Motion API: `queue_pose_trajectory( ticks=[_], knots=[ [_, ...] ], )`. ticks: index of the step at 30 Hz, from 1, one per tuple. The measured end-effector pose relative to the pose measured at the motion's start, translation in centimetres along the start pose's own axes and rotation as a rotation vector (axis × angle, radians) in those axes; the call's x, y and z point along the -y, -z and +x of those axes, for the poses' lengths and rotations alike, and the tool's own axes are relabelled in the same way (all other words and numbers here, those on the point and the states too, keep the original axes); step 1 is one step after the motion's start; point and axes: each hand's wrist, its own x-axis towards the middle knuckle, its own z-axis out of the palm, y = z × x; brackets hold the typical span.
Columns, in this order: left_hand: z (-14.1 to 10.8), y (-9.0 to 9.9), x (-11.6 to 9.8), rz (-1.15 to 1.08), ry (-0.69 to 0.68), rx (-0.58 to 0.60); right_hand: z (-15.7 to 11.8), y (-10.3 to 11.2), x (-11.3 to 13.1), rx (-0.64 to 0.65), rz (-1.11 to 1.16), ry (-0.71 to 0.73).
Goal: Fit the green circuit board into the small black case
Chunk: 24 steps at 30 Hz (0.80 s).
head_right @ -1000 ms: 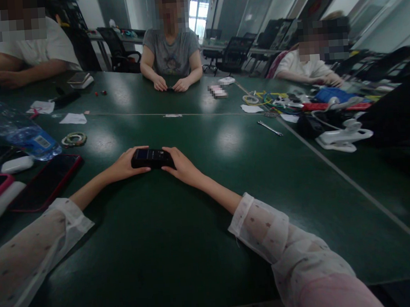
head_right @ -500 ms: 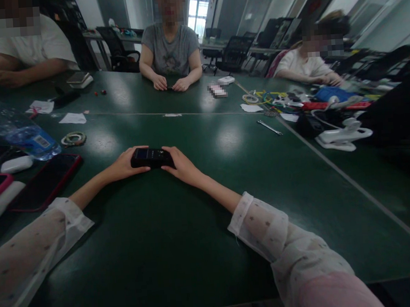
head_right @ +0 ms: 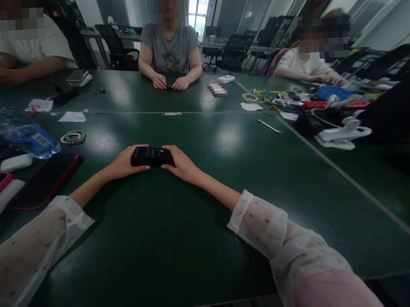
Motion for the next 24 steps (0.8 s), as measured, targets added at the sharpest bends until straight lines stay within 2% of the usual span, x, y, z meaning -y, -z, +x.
queue_pose_trajectory(
  ticks=[13,19,24],
  knots=[
    [0.03,-0.07,-0.02,0.007,-0.005,-0.001,-0.03,-0.17,-0.47,-0.039,0.053,-0.017],
    [0.03,-0.48,0.41,0.004,0.087,-0.021,-0.08,-0.19,-0.43,-0.106,0.114,-0.032],
    [-0.03,-0.47,0.32,-0.044,0.056,-0.026,-0.10,-0.06,0.05,-0.190,0.140,-0.040]
  ],
)
